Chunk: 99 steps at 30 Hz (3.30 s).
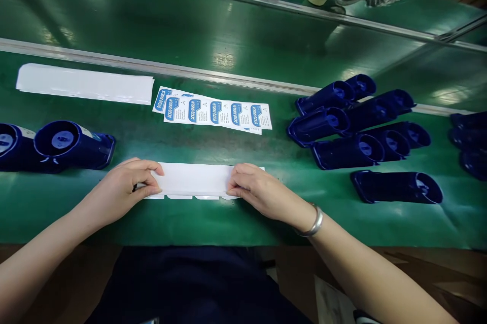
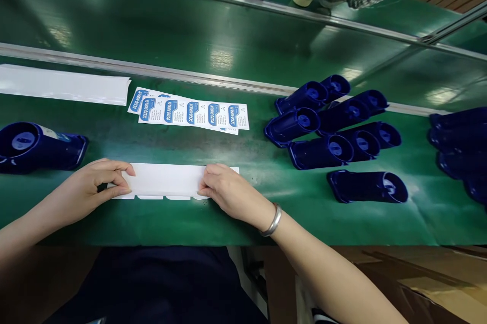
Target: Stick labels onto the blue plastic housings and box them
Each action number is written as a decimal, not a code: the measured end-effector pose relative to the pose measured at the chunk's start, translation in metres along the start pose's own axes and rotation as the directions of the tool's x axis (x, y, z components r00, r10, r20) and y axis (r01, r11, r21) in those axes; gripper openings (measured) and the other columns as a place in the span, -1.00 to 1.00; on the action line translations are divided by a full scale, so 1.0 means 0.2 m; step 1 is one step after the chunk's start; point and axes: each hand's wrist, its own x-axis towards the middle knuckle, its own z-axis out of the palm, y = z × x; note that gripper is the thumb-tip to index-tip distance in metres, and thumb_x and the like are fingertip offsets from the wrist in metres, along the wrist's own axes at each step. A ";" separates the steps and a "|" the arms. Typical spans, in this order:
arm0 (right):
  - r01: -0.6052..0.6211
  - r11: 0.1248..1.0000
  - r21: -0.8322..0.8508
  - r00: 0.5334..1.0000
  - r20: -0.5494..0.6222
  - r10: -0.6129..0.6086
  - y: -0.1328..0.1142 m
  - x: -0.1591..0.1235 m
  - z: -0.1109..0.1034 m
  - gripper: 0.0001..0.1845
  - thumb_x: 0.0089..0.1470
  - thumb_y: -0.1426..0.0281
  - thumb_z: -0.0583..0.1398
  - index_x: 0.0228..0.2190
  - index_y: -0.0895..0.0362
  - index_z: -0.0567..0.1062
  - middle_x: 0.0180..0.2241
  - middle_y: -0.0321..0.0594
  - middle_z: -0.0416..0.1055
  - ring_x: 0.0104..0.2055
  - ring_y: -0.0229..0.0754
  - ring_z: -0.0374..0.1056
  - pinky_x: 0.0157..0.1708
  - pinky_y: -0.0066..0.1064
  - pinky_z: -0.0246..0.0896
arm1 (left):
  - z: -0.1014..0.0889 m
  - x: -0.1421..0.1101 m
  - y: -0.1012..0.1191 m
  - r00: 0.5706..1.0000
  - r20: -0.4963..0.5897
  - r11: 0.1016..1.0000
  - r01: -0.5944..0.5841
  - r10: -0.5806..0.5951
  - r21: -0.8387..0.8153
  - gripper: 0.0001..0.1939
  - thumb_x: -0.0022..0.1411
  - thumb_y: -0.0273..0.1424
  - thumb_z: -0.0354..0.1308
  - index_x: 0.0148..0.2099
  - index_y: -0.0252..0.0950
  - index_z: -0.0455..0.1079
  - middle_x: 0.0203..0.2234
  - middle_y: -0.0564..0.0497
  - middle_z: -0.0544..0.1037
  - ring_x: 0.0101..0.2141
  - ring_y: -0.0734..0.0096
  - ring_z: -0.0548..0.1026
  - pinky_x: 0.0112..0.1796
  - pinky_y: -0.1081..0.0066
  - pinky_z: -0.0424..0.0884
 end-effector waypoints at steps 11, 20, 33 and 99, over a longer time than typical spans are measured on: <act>-0.038 0.999 -0.001 0.990 0.133 0.038 0.07 -0.08 -0.11 -0.59 0.27 0.11 0.03 -0.26 0.13 0.53 -0.16 -0.23 0.37 -0.11 -0.49 0.14 -0.04 -0.61 0.02 | -0.03 0.00 -0.01 0.983 0.108 0.989 0.148 -0.146 -0.012 -0.59 0.39 -0.01 0.05 -0.33 -0.11 0.56 0.05 0.07 0.52 -0.02 0.19 0.48 -0.10 0.32 0.38; -0.062 0.997 0.036 0.997 -0.040 0.063 0.17 -0.10 -0.08 -0.54 0.25 0.09 0.05 -0.35 0.19 0.55 -0.26 -0.22 0.40 -0.18 -0.51 0.14 -0.02 -0.59 -0.01 | -0.04 0.02 -0.04 0.992 0.074 0.995 0.101 -0.102 0.024 -0.57 0.36 0.03 0.04 -0.34 -0.08 0.58 0.01 0.02 0.54 -0.07 0.16 0.53 -0.12 0.31 0.42; 0.098 0.994 0.043 0.995 0.008 -0.098 0.24 -0.04 -0.15 -0.49 0.25 0.06 0.03 -0.35 0.16 0.59 -0.23 -0.24 0.44 -0.13 -0.54 0.23 0.03 -0.60 0.05 | -0.05 0.04 -0.06 0.997 0.045 0.996 0.053 -0.056 0.068 -0.60 0.34 0.04 0.07 -0.34 -0.04 0.59 -0.02 0.05 0.57 -0.12 0.22 0.57 -0.23 0.40 0.44; -0.204 0.979 0.024 0.969 -0.140 0.206 0.22 0.15 -0.26 -0.48 0.16 0.05 0.16 -0.46 0.31 0.45 -0.41 -0.25 0.38 -0.41 -0.60 0.07 -0.36 -0.68 -0.13 | -0.12 0.19 0.03 0.967 0.042 0.952 0.237 -0.250 0.192 -0.52 0.37 0.02 -0.03 -0.32 -0.25 0.42 -0.33 -0.06 0.59 -0.39 0.24 0.53 -0.44 0.34 0.34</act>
